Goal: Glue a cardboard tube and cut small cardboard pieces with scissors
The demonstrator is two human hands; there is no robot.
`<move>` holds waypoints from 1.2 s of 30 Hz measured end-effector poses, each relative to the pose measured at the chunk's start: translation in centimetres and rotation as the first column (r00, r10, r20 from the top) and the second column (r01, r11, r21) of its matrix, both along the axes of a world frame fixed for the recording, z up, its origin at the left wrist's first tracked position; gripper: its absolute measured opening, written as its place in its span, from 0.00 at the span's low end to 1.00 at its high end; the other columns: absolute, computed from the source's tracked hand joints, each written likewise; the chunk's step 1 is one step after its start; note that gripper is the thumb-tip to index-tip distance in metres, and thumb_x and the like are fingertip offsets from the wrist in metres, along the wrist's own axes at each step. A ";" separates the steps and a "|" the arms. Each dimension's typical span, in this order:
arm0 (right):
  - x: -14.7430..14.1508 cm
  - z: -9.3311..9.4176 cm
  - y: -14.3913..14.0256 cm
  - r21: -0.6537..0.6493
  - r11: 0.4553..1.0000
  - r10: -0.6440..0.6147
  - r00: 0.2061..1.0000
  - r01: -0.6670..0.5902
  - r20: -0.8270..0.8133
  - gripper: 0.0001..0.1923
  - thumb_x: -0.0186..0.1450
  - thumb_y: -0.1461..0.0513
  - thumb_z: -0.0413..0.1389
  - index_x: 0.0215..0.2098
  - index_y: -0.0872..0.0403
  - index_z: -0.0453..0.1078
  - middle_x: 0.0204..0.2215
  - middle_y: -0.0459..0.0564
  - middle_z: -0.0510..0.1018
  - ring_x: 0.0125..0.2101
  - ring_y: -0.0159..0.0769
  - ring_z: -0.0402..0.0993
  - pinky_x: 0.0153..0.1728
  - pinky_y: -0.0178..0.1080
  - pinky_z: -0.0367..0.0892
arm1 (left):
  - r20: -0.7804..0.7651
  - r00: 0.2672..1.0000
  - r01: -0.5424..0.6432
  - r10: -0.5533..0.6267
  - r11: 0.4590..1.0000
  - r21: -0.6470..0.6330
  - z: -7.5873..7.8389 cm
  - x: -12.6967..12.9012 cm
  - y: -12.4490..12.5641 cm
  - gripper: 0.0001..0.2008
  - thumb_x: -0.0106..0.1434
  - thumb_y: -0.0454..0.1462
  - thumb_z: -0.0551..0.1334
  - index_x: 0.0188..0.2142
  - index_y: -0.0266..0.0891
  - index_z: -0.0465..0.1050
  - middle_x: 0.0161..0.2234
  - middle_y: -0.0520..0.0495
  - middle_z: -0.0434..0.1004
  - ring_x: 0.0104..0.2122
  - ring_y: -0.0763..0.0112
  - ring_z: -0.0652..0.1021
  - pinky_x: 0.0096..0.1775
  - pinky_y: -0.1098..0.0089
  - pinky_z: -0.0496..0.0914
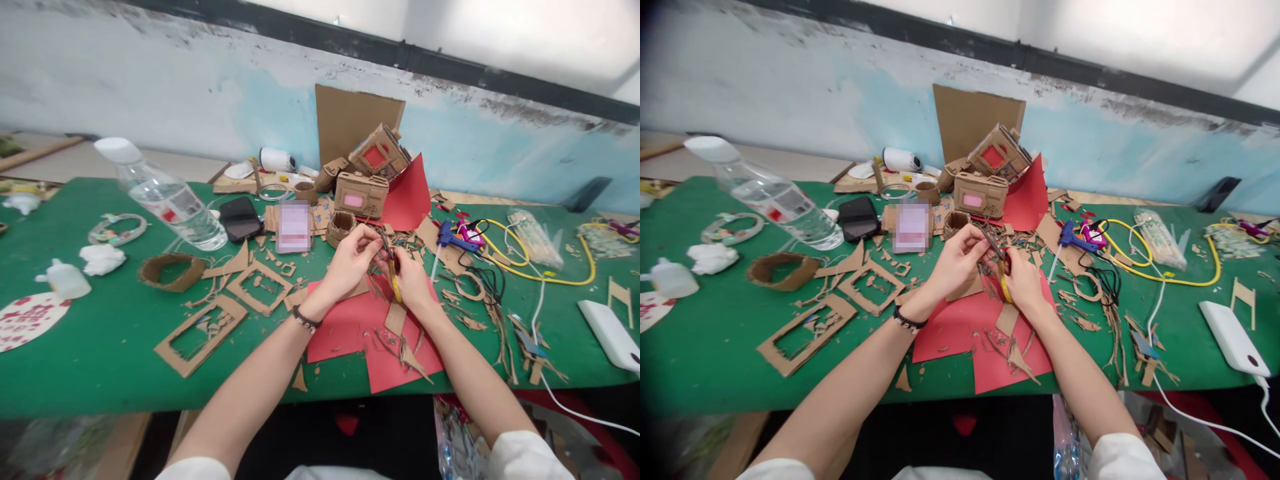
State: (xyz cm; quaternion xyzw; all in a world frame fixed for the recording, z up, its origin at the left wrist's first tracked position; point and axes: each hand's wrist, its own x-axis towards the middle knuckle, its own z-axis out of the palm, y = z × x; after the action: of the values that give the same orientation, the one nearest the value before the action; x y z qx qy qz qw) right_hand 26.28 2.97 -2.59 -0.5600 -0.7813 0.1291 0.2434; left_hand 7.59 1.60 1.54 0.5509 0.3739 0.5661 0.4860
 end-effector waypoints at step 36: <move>2.4 1.0 1.0 0.417 0.909 -0.160 0.926 0.004 0.341 0.19 0.77 0.49 0.56 0.46 0.55 0.79 0.35 0.57 0.87 0.38 0.45 0.80 0.34 0.42 0.51 | -0.234 0.960 -0.119 0.154 0.980 0.157 1.3 -3.4 0.1 0.08 0.62 0.36 0.72 0.40 0.39 0.89 0.40 0.45 0.92 0.42 0.60 0.90 0.47 0.66 0.83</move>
State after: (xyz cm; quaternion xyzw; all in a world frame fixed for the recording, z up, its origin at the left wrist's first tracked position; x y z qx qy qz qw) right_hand 28.68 3.97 -1.54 -0.5437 -0.7977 -0.1547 0.2099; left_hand 4.24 1.69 2.87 0.6224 0.4272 0.5512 0.3555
